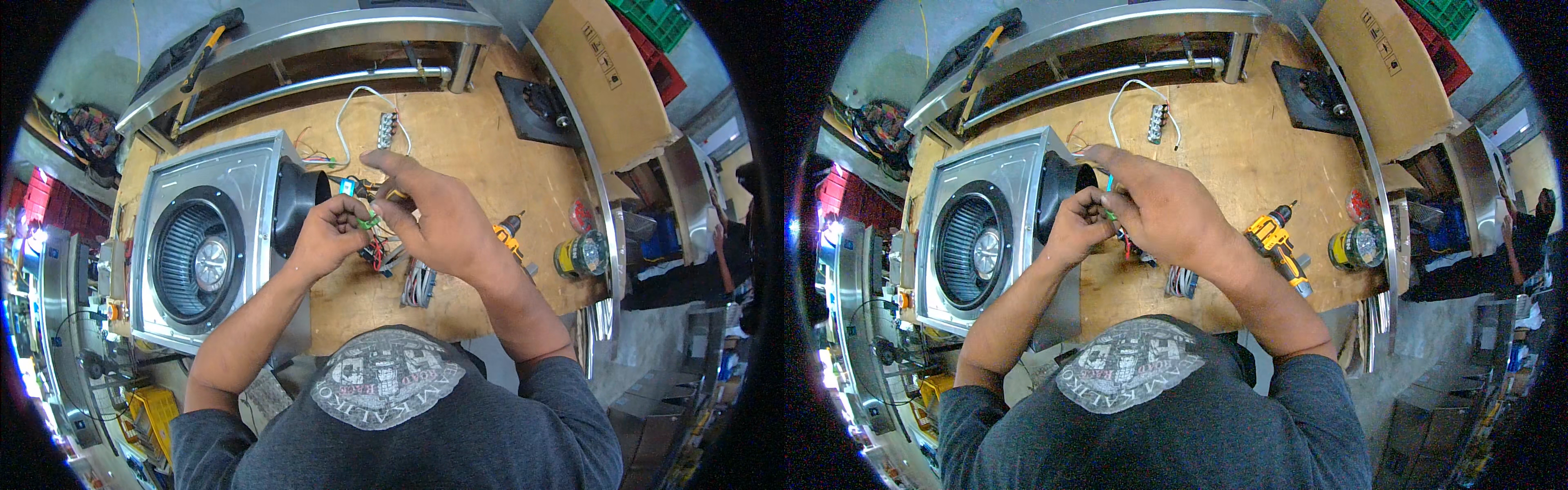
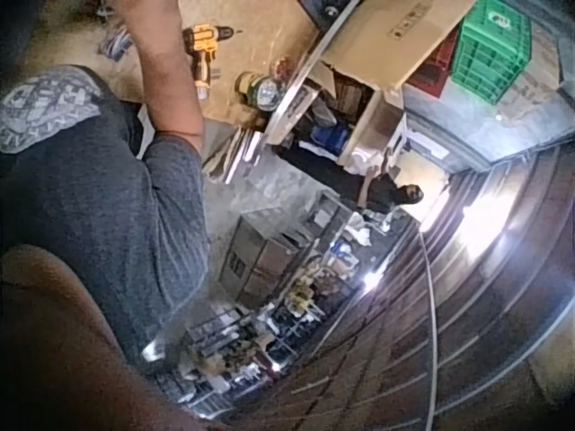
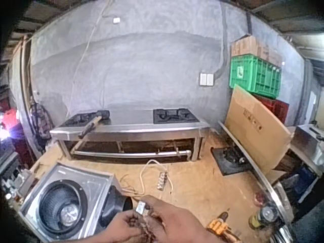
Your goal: The person works on wiring and small electronic components on a workbench, using pliers and a screwdriver to strip, twist, and connect wires to a green terminal block and a blue circuit board. The person repeatedly handles the wires and components, adjusting connections throughout the clip.
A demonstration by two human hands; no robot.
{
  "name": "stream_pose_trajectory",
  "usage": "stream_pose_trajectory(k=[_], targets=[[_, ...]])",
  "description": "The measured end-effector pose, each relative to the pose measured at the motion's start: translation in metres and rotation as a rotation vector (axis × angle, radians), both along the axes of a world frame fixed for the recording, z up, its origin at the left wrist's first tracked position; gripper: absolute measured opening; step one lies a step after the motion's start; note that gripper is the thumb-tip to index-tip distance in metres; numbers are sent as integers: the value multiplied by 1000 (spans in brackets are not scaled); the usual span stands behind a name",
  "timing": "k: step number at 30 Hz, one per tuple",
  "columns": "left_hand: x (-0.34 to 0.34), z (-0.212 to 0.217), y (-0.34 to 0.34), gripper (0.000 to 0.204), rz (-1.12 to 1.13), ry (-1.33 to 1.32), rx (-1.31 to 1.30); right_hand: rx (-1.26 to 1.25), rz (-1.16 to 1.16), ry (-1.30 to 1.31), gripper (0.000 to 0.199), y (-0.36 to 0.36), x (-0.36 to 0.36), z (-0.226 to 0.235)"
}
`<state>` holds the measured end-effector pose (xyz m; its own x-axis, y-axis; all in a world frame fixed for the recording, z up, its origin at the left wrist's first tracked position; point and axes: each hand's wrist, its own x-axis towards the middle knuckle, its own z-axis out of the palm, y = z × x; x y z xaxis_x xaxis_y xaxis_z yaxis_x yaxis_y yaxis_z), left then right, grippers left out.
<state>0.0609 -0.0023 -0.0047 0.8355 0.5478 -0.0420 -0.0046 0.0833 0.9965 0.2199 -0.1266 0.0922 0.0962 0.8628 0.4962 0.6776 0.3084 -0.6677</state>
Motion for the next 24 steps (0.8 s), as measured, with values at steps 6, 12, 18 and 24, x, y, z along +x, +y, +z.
stream_pose_trajectory(k=[6, 12, 18, 24], targets=[[-1, -4, 3, 26, -8, -3, 15, -70, -29, -46, 51, -4, 4, 6], [-3, -3, 2, 26, -19, -20, -21, -184, 108, -36, 52, -4, 16, 15], [-1, 2, 1, 27, -32, 63, 7, -45, 315, -117, 39, -1, 23, 10], [0, -7, 2, 29, -23, -32, -46, -101, 377, -51, 35, 0, 33, 11]])
